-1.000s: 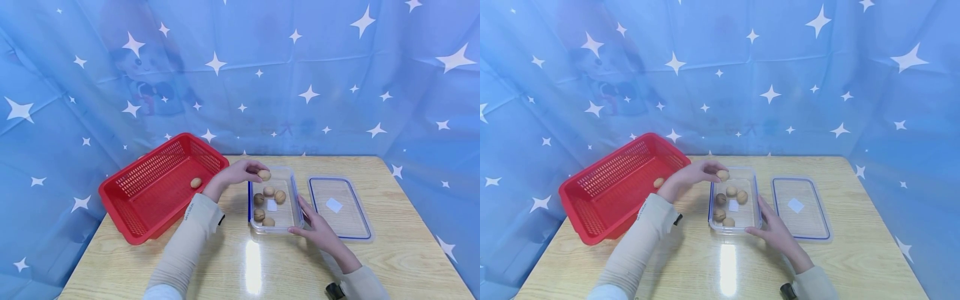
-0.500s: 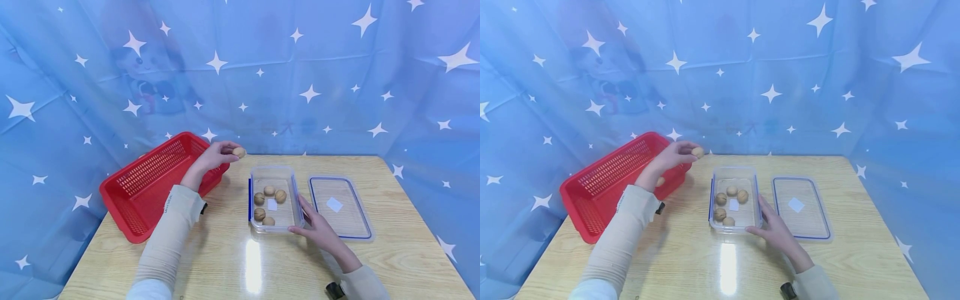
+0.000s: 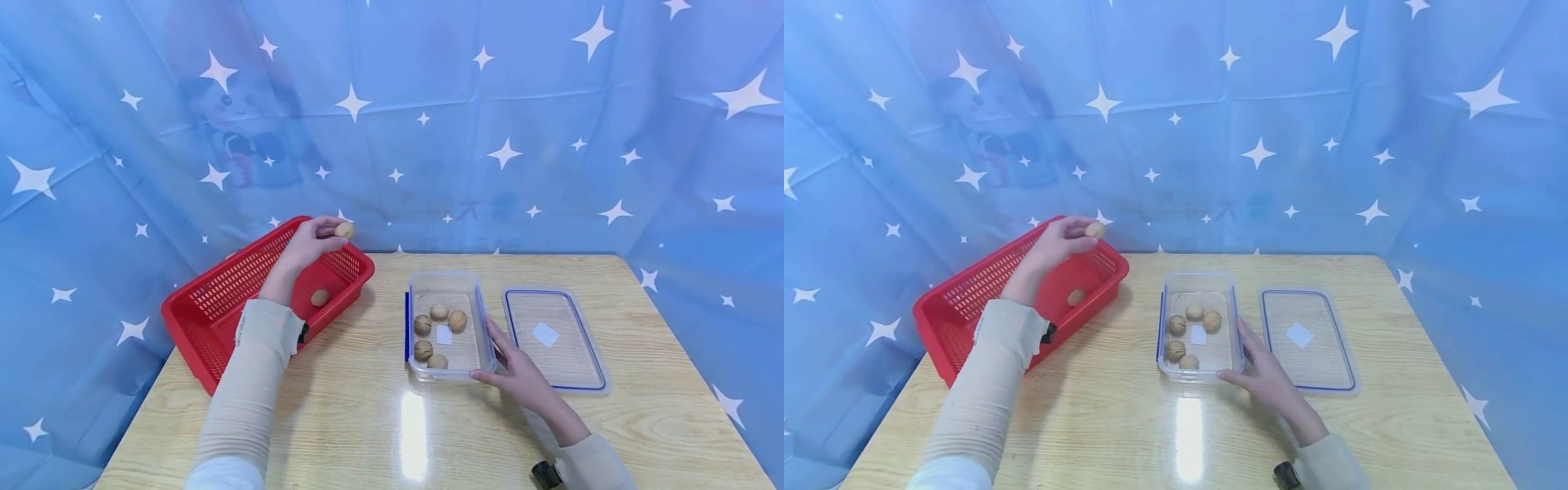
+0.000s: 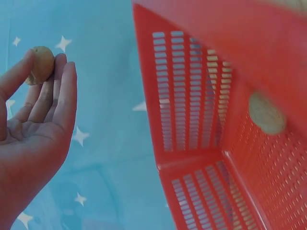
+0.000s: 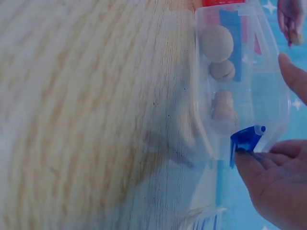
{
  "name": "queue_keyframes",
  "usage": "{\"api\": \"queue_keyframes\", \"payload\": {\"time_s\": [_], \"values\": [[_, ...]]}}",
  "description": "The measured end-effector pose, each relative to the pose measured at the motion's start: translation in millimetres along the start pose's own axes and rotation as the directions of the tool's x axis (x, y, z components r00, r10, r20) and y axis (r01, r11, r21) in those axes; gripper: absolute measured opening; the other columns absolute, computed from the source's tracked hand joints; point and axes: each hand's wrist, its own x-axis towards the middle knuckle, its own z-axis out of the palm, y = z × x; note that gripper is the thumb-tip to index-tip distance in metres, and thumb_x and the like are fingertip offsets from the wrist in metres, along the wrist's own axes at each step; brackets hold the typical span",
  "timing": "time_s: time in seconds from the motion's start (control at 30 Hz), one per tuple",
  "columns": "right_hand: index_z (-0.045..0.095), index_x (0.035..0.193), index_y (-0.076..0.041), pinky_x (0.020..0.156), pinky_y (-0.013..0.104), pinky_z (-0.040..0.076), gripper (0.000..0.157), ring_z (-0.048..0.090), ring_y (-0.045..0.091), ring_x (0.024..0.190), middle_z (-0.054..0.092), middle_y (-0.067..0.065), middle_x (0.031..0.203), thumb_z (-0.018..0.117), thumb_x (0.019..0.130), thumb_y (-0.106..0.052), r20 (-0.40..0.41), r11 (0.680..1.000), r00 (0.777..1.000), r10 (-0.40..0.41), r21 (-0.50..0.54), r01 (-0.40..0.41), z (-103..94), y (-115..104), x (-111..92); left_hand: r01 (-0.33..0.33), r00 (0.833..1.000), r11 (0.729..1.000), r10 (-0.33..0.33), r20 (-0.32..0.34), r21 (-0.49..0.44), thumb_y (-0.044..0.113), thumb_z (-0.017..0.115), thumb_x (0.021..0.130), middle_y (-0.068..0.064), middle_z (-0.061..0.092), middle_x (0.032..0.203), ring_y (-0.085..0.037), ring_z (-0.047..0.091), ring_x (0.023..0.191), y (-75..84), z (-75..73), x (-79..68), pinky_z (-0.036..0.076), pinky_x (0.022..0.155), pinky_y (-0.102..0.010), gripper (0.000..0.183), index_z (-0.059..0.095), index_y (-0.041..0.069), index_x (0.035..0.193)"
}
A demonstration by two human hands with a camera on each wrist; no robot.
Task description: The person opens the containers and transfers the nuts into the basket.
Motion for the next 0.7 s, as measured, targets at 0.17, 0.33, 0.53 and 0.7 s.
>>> {"api": "queue_keyframes", "payload": {"time_s": [0.17, 0.33, 0.53, 0.7], "values": [[0.009, 0.159, -0.001, 0.111, 0.053, 0.032, 0.1, 0.022, 0.053, 0.146, 0.01, 0.031, 0.163, 0.077, 0.088, -0.022, -0.002, 1.0, 1.0, 0.001, 0.004, -0.001, -0.2, -1, 0, 0.042, 0.998, 0.999, -0.043, -0.035, -0.035, 0.016, 0.062, 0.098, -0.019, 0.054, 0.141, -0.031, 0.053, 0.128, -4.2, -13.3, -3.4, 0.046, 0.11, -0.047, 0.049, 0.049, 0.007, 0.144], [0.009, 0.159, 0.0, 0.111, 0.052, 0.033, 0.101, 0.023, 0.053, 0.145, 0.01, 0.031, 0.163, 0.077, 0.087, -0.022, -0.002, 1.0, 1.0, 0.004, -0.002, -0.004, -0.5, -3, 0, 0.08, 0.994, 0.996, -0.082, -0.068, -0.038, 0.016, 0.062, 0.099, -0.02, 0.054, 0.142, -0.031, 0.054, 0.127, -12.8, -26.3, -7.8, 0.047, 0.11, -0.044, 0.05, 0.047, 0.005, 0.145], [0.009, 0.159, 0.0, 0.111, 0.052, 0.032, 0.101, 0.024, 0.054, 0.145, 0.009, 0.032, 0.163, 0.076, 0.088, -0.022, 0.001, 1.0, 1.0, 0.006, -0.001, -0.006, -0.1, -3, 1, 0.107, 0.989, 0.994, -0.109, -0.104, -0.027, 0.022, 0.063, 0.098, -0.017, 0.054, 0.139, -0.026, 0.057, 0.122, -33.0, -37.5, -9.9, 0.053, 0.104, -0.035, 0.05, 0.047, 0.007, 0.144], [0.008, 0.159, 0.0, 0.111, 0.052, 0.032, 0.1, 0.024, 0.054, 0.145, 0.009, 0.032, 0.163, 0.076, 0.088, -0.022, 0.001, 1.0, 1.0, 0.004, 0.0, -0.004, 0.4, -2, 1, 0.139, 0.985, 0.989, -0.143, -0.093, -0.054, 0.022, 0.062, 0.099, -0.017, 0.05, 0.141, -0.03, 0.057, 0.126, -41.6, -46.7, -12.7, 0.054, 0.098, -0.025, 0.052, 0.043, 0.006, 0.145]]}}
